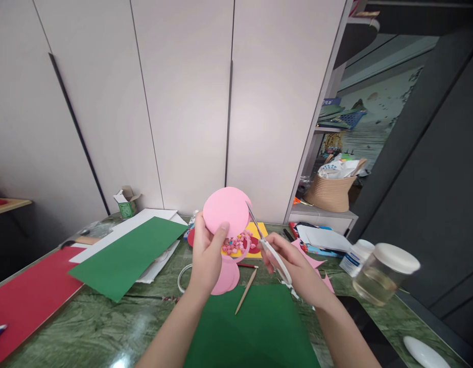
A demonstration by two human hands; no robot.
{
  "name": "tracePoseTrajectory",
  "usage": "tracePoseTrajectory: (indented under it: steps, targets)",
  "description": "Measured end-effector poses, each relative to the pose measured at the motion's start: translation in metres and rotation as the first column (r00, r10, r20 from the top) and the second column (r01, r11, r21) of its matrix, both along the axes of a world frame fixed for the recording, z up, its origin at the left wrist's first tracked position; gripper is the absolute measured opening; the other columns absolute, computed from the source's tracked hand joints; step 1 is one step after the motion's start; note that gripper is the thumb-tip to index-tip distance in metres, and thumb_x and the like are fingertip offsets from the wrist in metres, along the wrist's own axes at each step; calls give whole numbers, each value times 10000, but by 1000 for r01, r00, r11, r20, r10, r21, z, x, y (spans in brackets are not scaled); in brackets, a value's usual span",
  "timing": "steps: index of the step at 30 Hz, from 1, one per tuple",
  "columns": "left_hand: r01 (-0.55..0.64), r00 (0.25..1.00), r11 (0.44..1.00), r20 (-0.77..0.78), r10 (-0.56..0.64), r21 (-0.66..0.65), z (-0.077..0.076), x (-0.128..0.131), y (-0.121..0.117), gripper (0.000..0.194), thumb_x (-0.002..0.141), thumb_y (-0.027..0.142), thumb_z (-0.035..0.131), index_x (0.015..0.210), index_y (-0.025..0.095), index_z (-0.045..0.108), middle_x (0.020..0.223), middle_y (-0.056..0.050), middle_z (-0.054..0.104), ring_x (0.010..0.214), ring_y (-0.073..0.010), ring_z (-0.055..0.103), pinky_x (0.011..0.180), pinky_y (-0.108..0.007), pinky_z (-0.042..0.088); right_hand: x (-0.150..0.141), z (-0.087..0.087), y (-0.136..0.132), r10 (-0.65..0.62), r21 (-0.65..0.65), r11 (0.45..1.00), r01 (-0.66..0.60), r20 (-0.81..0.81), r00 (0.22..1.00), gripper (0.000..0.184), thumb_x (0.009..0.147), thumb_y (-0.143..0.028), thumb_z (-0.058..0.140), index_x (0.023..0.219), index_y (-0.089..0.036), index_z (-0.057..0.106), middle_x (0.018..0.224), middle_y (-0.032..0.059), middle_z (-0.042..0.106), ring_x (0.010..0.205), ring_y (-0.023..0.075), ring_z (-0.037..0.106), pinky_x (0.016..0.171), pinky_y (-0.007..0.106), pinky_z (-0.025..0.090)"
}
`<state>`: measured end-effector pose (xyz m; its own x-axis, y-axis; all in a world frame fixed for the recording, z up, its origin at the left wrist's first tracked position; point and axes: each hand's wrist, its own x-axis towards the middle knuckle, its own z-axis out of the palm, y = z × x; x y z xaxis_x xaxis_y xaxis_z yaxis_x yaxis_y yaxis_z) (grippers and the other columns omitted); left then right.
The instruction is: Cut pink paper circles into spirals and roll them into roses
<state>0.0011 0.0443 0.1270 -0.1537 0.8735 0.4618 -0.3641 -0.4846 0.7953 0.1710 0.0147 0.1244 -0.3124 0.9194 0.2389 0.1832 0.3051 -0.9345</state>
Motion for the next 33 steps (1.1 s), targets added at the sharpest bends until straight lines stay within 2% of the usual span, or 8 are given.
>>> tracePoseTrajectory:
  steps: [14, 25, 33]
  targets:
    - [-18, 999, 1000, -41, 18, 16, 0, -1, 0, 320, 773, 241, 554, 1082, 225, 472, 1141, -51, 535, 1029, -184, 519, 781, -252, 466, -1, 3, -1, 5, -12, 1000, -5, -27, 1000, 215, 885, -411, 460, 825, -204, 452, 712, -26, 461, 632, 113, 419, 583, 243, 310]
    - [-16, 1000, 1000, -9, 16, 5, -1, -1, 1, 272, 793, 271, 549, 1047, 217, 469, 1037, -43, 553, 924, -168, 532, 712, -247, 470, 2, 1, 0, 11, 5, 1000, -11, -11, 1000, 199, 907, -388, 434, 839, -203, 457, 711, -30, 460, 625, 105, 417, 564, 234, 303]
    - [-104, 995, 995, -4, 104, 7, 0, -1, 2, 242, 788, 283, 552, 1007, 209, 480, 1014, -41, 549, 911, -167, 530, 700, -237, 453, 1, 0, -1, 5, -9, 1000, -5, -2, 1000, 241, 884, -439, 463, 827, -205, 457, 697, -30, 453, 608, 103, 420, 533, 225, 304]
